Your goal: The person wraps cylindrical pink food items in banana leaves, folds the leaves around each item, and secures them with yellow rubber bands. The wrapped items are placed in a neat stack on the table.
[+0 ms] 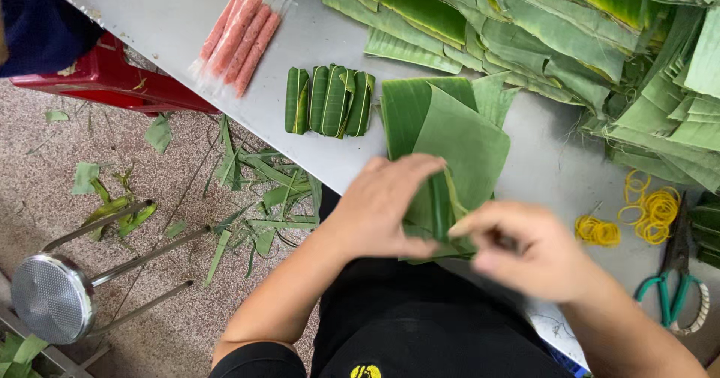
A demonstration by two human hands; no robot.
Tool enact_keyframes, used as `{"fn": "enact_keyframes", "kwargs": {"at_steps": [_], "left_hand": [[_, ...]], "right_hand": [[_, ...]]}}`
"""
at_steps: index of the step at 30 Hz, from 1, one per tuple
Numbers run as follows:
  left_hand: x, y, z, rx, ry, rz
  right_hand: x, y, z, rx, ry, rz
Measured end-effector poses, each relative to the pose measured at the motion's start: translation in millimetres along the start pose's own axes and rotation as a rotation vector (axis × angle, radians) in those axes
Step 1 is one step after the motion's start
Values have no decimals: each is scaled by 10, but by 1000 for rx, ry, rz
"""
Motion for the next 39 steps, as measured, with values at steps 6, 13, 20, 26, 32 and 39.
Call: {"fn": "enact_keyframes", "kwargs": {"at_steps": [6,13,20,26,32,39], "left_hand": [[179,-64,-156,-371,-969,59],[438,-69,-31,-351,-1507,-43],[0,-65,-186,-374,-979,513],[22,-173,203,215,619,629],[-52,-81,260,166,387,446],[-83,120,219,-53,271,272]], "right_hand": [[192,233,-302,-214,-409,-119],[179,290,-303,-403,-350,-100],[5,49,22,3,287,-308],[39,200,123,-57,727,98],[166,278,317,73,440,72],[106,131,328,45,374,-41]]}}
Point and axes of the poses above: each hand's wrist, its own y-axis towards the middle knuckle, its own x-axis out of the palm, z = x × y, the point moved 3 cm from there along y, towards the middle knuckle, and after that the axes turned 5 degrees about -z, right-handed, at the moved point
